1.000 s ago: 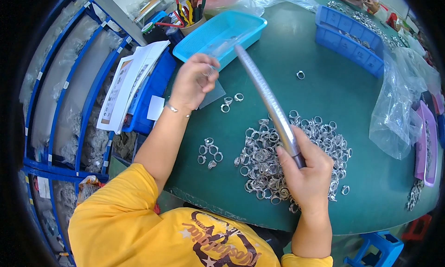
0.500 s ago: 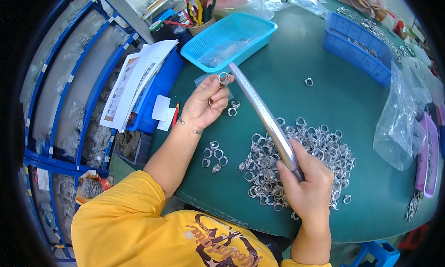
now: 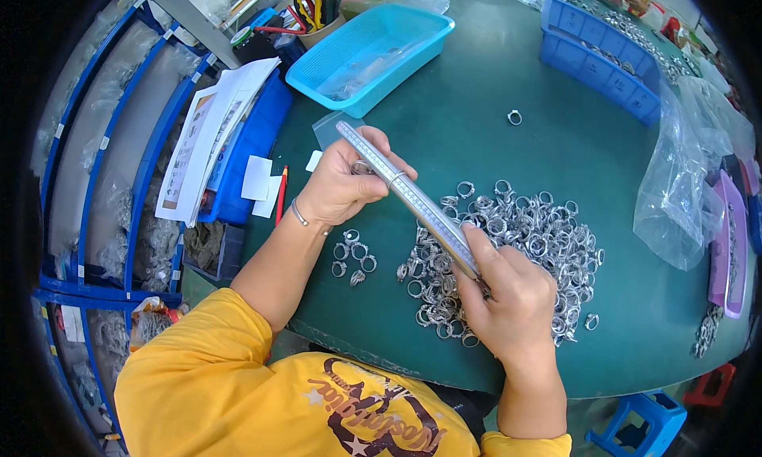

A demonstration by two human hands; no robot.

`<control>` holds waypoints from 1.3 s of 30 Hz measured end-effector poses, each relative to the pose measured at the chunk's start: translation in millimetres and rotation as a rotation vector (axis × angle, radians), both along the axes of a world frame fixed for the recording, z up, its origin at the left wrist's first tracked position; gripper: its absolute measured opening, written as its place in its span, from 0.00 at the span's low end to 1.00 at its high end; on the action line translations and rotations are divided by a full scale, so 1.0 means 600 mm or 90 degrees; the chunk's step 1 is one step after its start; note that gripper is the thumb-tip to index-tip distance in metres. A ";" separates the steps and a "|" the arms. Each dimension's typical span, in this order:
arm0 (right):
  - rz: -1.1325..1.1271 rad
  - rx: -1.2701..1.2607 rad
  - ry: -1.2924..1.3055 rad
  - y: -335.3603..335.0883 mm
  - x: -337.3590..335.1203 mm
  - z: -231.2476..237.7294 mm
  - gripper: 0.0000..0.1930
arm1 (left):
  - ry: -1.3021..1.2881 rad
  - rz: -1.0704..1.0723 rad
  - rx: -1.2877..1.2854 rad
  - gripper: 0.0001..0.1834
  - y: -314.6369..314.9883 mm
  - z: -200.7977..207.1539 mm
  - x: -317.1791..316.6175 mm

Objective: The person empties a bag of metal rings onto a workbench and then places individual rings onto a ring sizer to check their dimensions.

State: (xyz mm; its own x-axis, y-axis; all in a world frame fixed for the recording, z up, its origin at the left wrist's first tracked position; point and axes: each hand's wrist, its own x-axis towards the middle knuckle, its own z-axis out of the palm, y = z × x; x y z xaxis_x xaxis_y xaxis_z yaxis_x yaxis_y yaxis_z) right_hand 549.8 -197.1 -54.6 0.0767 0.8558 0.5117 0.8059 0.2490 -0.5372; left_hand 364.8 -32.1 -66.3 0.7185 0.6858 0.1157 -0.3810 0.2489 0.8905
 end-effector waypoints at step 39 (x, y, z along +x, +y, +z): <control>-0.224 0.094 0.545 0.003 0.097 0.014 0.21 | 0.582 0.092 0.723 0.20 0.138 -0.039 0.288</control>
State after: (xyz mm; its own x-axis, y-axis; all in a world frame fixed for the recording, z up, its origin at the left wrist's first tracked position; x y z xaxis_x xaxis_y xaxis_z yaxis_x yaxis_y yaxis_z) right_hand 608.0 -195.5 -46.1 0.7201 0.6423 0.2626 0.1925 0.1787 -0.9649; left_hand 537.5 50.9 -89.5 0.7715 0.6094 0.1825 0.4516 -0.7267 0.5176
